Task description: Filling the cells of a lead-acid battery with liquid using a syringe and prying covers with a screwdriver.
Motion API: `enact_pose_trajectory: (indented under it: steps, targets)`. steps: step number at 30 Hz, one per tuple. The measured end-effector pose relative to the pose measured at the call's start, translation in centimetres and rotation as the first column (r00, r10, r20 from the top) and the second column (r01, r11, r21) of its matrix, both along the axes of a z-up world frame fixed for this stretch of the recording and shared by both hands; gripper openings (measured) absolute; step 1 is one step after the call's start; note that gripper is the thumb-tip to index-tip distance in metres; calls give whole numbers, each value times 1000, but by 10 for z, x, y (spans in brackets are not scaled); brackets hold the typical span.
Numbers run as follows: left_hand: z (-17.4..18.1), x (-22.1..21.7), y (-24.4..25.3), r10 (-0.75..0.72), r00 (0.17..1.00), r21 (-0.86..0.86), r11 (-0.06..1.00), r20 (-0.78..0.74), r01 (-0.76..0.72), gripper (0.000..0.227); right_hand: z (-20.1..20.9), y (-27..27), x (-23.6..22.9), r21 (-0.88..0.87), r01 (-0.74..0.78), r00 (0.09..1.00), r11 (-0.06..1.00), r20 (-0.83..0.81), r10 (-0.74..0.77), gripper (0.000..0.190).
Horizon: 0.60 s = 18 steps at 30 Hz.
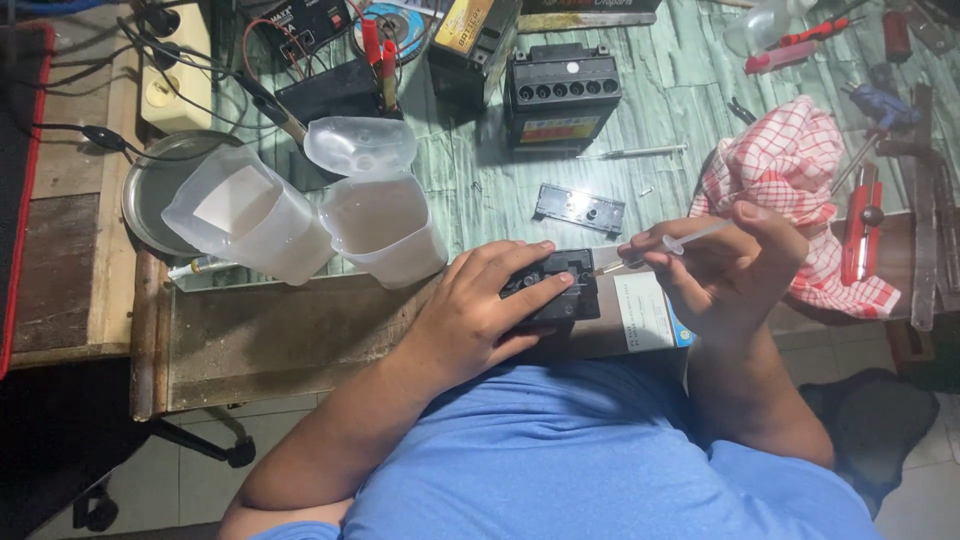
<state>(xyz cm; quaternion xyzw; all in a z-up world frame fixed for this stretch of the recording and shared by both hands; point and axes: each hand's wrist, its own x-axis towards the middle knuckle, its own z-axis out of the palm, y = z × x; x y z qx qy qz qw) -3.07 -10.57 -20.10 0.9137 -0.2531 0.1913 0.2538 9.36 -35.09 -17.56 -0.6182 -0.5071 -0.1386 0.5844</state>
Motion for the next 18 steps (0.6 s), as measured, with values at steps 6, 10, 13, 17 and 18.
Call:
enact_pose_trajectory:
  steps: [6,10,13,17,18]
  targets:
    - [4,0,1,-1,999,-9,1000,-35,1,87,2,-1,9,-37,-67,997,997,27,68,61]
    - [3,0,1,-6,999,-2,1000,-32,6,89,7,2,6,-61,-58,998,996,23,60,60]
    - [2,0,2,-8,999,4,1000,-36,9,90,2,-2,11,-62,-95,995,994,17,96,62]
    - [1,0,1,-6,999,-3,1000,-42,6,90,1,-1,7,-64,-71,997,995,3,71,56]
    - [1,0,1,-7,999,-9,1000,-37,7,90,1,-2,6,-60,-67,998,996,-10,66,55]
